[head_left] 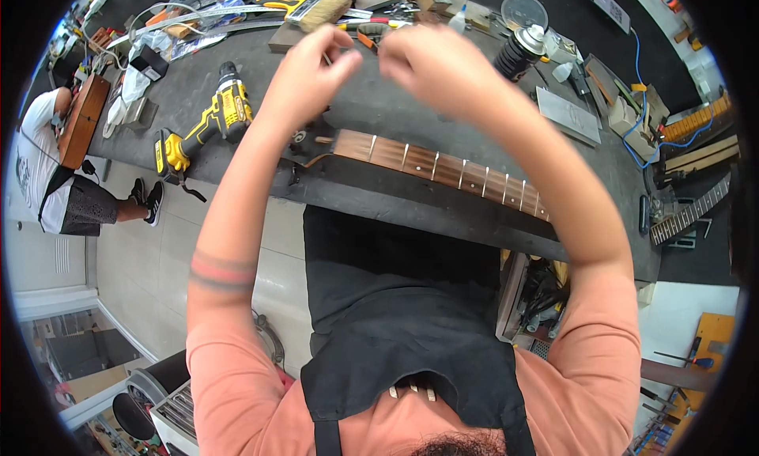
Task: The person sands the back of a guitar neck with a sanding block, then flips it to inspect the fretboard. They use a power drill to tighten the tuning pegs on the headstock and then use a screwdriver to adjust the truss rod. The person repeatedly runs their fingers along the fretboard to check for smoothness.
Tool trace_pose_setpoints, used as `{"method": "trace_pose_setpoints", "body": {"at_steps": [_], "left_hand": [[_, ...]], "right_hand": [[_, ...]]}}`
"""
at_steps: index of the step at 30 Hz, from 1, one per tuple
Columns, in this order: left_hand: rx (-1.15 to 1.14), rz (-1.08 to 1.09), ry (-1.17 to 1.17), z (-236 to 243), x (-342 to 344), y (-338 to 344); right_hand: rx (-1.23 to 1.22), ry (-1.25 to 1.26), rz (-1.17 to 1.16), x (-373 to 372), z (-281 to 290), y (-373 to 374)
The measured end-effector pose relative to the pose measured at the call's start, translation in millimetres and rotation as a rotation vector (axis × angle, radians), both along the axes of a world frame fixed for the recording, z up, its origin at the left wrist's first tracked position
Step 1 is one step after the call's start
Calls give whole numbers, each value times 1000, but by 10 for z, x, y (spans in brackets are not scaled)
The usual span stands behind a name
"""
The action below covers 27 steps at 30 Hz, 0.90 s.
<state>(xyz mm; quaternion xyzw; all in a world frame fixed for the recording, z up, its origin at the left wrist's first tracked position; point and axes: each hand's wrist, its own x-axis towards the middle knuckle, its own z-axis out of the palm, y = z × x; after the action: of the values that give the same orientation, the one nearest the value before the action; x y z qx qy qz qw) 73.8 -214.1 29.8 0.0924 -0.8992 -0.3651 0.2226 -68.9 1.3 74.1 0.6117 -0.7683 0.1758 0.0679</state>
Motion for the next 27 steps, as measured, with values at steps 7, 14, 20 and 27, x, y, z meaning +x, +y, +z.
{"method": "trace_pose_setpoints", "body": {"at_steps": [7,14,20,27], "left_hand": [[-325,-436,-154,125,691,831],[-380,-377,-246,308,715,773],[-358,-335,-288,362,715,759],[-342,-398,-267,325,582,954]], "right_hand": [[-71,-43,-172,1044,-589,1160],[-142,-65,-204,865,-639,1658],[-111,-22,-254,727,-610,2299],[-127,40,-333,670,-598,2908]]}}
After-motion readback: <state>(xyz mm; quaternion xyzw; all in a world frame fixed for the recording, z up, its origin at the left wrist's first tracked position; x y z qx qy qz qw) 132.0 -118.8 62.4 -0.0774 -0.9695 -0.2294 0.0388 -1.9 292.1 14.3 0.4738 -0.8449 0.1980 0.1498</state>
